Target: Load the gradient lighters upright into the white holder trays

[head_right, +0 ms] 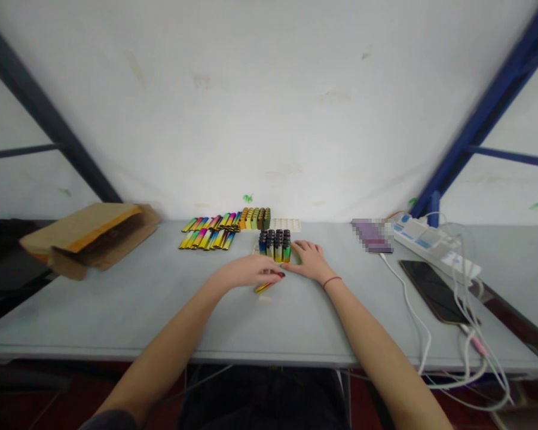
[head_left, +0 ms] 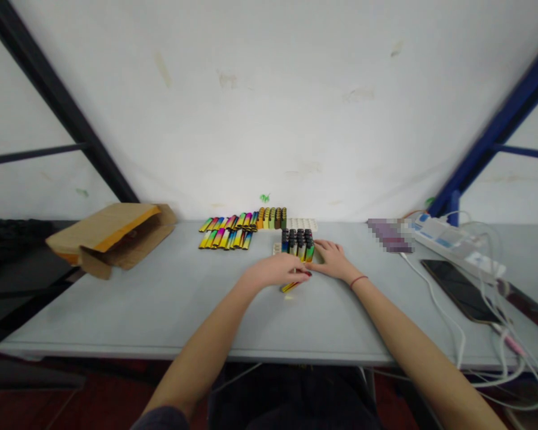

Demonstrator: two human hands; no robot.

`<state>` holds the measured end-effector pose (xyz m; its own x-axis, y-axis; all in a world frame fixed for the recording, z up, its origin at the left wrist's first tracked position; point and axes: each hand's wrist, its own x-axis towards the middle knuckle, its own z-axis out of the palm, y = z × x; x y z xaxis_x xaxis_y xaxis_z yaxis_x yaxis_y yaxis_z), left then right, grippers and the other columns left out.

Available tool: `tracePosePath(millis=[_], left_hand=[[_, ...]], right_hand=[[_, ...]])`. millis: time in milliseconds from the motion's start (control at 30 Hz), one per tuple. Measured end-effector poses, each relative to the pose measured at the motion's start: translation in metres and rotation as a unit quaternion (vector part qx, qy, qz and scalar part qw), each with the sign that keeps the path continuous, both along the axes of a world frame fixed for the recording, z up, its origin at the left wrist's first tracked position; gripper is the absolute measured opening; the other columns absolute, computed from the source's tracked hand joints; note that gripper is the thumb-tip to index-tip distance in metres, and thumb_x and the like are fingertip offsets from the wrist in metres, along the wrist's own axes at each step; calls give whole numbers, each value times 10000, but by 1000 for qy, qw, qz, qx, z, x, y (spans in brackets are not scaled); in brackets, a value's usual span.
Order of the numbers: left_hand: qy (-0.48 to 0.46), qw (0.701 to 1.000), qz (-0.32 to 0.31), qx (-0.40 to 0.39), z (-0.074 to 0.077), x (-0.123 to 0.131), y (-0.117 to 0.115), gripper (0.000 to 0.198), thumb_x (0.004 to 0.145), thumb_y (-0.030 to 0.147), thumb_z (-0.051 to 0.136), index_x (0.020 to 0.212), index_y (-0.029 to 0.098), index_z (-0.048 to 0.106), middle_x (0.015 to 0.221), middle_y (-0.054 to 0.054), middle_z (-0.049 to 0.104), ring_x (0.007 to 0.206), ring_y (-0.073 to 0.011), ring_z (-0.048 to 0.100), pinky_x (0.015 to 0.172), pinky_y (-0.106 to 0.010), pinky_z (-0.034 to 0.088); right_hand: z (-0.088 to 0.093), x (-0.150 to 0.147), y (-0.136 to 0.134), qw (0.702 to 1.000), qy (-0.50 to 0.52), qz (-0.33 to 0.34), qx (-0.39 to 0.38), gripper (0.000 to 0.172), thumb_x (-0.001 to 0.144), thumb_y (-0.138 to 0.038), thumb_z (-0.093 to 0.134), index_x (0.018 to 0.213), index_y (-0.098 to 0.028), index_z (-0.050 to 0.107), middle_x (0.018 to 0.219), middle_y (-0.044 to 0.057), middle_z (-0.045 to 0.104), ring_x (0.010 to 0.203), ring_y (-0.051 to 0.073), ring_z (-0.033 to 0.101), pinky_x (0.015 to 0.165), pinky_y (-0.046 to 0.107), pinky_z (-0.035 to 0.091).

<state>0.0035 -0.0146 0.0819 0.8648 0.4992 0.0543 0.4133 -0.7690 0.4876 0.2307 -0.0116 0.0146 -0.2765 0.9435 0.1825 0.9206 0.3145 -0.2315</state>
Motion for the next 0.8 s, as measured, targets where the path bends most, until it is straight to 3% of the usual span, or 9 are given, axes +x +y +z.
tracePosePath(millis=[133, 267, 600, 800], left_hand=[[-105, 985, 131, -34, 18, -34, 17, 300, 836, 401, 589, 991, 176, 713, 745, -13, 688, 654, -143, 597, 604, -232, 436], [-132, 970, 203, -4, 19, -52, 29, 274, 789, 364, 598, 949, 165, 698, 716, -1, 669, 642, -135, 596, 622, -236, 450], [-71, 974, 210, 50, 12, -38, 28, 276, 817, 461, 613, 769, 191, 646, 701, -12, 660, 698, -169, 607, 653, -255, 446], [-82, 956, 234, 155, 1, -28, 28, 294, 880, 447, 562, 714, 207, 521, 754, -17, 602, 709, -163, 552, 665, -268, 406]], right_hand=[[-3, 0, 2, 1000, -2, -10, 3, 790, 839, -725, 537, 1438, -210, 504, 1489, 146, 492, 1349, 357, 429, 1087, 501, 328], [-5, 1, 3, 1000, -6, -10, 3, 793, 836, -738, 525, 1436, -220, 506, 1488, 146, 494, 1353, 363, 426, 1082, 504, 337], [-5, 2, 3, 1000, -5, -6, 6, 787, 846, -736, 512, 1442, -222, 501, 1480, 139, 504, 1347, 361, 432, 1081, 506, 339], [-3, 1, 2, 1000, -4, -6, 5, 778, 844, -737, 516, 1438, -233, 507, 1483, 131, 503, 1346, 361, 436, 1079, 501, 345]])
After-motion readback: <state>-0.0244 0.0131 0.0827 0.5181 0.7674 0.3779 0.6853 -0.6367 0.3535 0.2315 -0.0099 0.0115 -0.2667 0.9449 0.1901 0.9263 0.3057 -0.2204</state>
